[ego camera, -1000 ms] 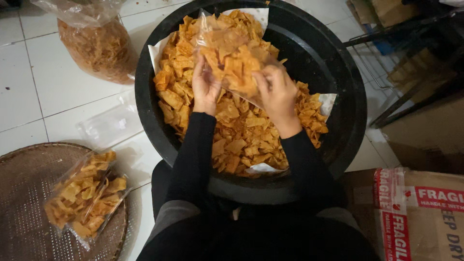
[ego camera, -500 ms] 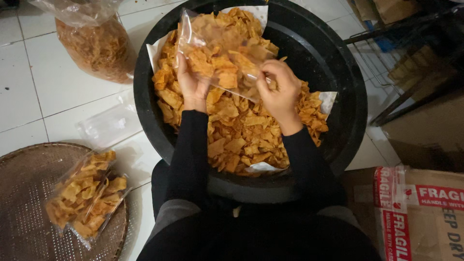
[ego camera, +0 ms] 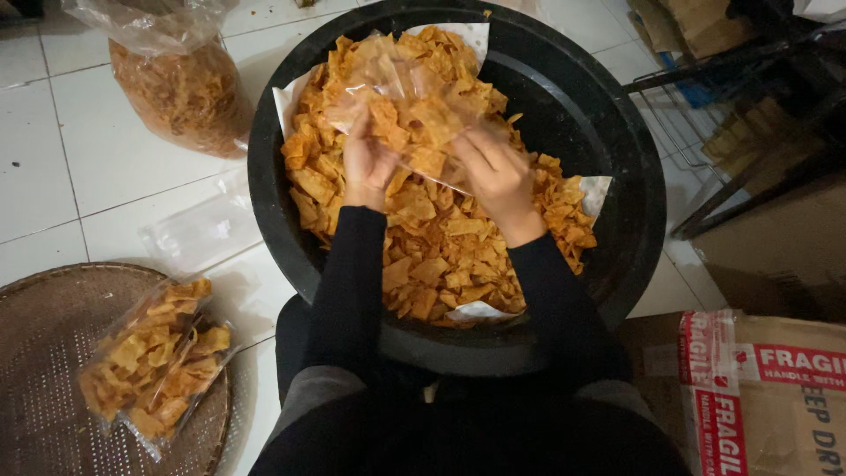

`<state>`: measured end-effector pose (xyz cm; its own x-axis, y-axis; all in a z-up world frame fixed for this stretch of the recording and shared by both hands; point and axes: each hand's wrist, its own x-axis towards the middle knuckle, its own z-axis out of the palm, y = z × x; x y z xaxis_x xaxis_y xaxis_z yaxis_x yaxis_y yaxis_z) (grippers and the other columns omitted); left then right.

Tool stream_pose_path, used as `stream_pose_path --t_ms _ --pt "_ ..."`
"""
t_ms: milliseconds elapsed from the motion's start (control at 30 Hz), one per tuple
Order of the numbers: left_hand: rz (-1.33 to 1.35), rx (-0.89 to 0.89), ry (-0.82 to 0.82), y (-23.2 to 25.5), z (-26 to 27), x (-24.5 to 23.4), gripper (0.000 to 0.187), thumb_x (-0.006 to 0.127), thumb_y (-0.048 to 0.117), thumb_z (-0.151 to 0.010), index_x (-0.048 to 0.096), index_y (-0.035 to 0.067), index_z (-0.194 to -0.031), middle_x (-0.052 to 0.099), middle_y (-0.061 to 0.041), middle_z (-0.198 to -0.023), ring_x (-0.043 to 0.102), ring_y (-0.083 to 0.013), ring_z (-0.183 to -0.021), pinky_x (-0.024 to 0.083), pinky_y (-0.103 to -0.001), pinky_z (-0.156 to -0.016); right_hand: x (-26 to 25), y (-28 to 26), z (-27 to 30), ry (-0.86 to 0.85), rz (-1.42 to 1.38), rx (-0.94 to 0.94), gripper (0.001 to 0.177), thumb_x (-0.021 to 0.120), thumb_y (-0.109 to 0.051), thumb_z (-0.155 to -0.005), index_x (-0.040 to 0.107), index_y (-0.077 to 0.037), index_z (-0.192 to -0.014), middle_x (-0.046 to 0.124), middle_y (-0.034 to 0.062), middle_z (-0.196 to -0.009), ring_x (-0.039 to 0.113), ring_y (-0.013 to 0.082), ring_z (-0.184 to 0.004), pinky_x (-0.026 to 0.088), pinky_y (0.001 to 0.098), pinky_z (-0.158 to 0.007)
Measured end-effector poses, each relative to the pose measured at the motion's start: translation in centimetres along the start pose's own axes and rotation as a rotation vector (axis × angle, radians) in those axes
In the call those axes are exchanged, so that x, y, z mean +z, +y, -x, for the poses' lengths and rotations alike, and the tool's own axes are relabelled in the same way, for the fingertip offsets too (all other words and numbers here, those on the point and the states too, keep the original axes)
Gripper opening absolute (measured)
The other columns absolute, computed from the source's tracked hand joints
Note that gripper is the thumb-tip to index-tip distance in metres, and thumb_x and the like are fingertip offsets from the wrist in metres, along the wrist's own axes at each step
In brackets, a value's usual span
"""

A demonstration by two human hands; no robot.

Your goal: The person scoops fried snacks from a large black basin and places them into clear plastic bags. The filled bags are then set aside on a woven tray to the left.

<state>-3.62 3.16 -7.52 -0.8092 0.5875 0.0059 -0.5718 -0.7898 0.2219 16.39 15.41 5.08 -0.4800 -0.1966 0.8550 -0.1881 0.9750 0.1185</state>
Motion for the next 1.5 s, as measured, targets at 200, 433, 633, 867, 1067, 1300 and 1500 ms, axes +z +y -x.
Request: stream_pose_path --t_ms 200,433,633,867,1067,1300,1500 --pt "-0.053 -0.054 -0.123 -1.6 1.3 2.3 0.045 0.062 0.030 -0.101 0.056 0.007 -0.139 0.062 -0.018 -0.137 0.062 -0.0342 -0.125 0.054 -0.055 -0.106 -0.4 -1.1 -0.5 -0.169 -0.164 0.181 0.023 0.070 0.000 -0.094 0.076 -0.005 -0.116 0.073 0.0090 -0.114 0.072 0.0289 -0.107 0.061 0.0379 -0.091" --pt "-0.213 -0.027 -0.084 -2.1 1.9 3.0 0.058 0.074 0.016 -0.101 0.040 -0.001 -0.144 0.065 -0.018 -0.124 0.065 -0.0289 -0.108 0.060 -0.046 -0.088 0.8 -0.7 -0.3 -0.264 -0.370 0.228 0.040 0.059 -0.003 -0.105 0.059 -0.002 -0.146 0.055 0.0172 -0.152 0.054 0.0346 -0.142 0.047 0.0446 -0.118" --pt "-0.239 0.001 -0.109 -2.6 2.9 4.8 0.078 0.075 0.027 -0.102 0.027 -0.001 -0.157 0.057 -0.018 -0.123 0.061 -0.0282 -0.109 0.059 -0.048 -0.091 0.7 0.4 -0.4 -0.452 -0.344 0.294 0.053 0.063 -0.018 -0.105 0.048 -0.009 -0.155 0.041 0.0157 -0.164 0.037 0.0350 -0.153 0.027 0.0508 -0.127" --pt "-0.175 -0.015 0.010 0.2 3.8 6.2 0.071 0.054 0.046 -0.101 0.037 0.000 -0.151 0.049 -0.025 -0.142 0.059 -0.0412 -0.127 0.055 -0.064 -0.103 -0.6 1.9 -0.4 -0.552 -0.575 0.214 0.047 0.059 -0.018 -0.108 0.052 -0.014 -0.154 0.043 0.0120 -0.164 0.037 0.0337 -0.154 0.026 0.0526 -0.129" --pt "0.079 0.108 0.070 1.6 2.4 4.3 0.051 0.040 0.034 -0.107 0.043 0.006 -0.149 0.046 -0.023 -0.150 0.047 -0.0421 -0.140 0.046 -0.066 -0.115 -0.7 3.4 0.0 -0.253 -1.037 0.582 0.026 0.056 -0.025 -0.112 0.070 -0.011 -0.129 0.073 0.0084 -0.136 0.071 0.0230 -0.126 0.057 0.0419 -0.111" --pt "0.553 0.288 0.095 5.4 1.9 1.1 0.052 0.039 0.036 -0.105 0.047 0.004 -0.145 0.046 -0.025 -0.149 0.046 -0.0428 -0.137 0.036 -0.069 -0.115 4.7 2.0 3.1 -0.542 -0.703 1.059 0.051 0.059 -0.043 -0.103 0.058 -0.006 -0.139 0.059 0.0212 -0.137 0.059 0.0336 -0.122 0.050 0.0479 -0.103" --pt "0.365 0.382 -0.043 4.4 -0.1 -3.2 0.052 0.047 0.041 -0.106 0.052 0.005 -0.144 0.053 -0.017 -0.145 0.049 -0.0410 -0.134 0.040 -0.067 -0.112 12.6 -1.4 3.7 -1.078 -0.422 0.807 0.098 0.075 -0.061 -0.091 0.027 -0.012 -0.161 0.019 0.0298 -0.161 0.020 0.0473 -0.149 0.028 0.0550 -0.119"
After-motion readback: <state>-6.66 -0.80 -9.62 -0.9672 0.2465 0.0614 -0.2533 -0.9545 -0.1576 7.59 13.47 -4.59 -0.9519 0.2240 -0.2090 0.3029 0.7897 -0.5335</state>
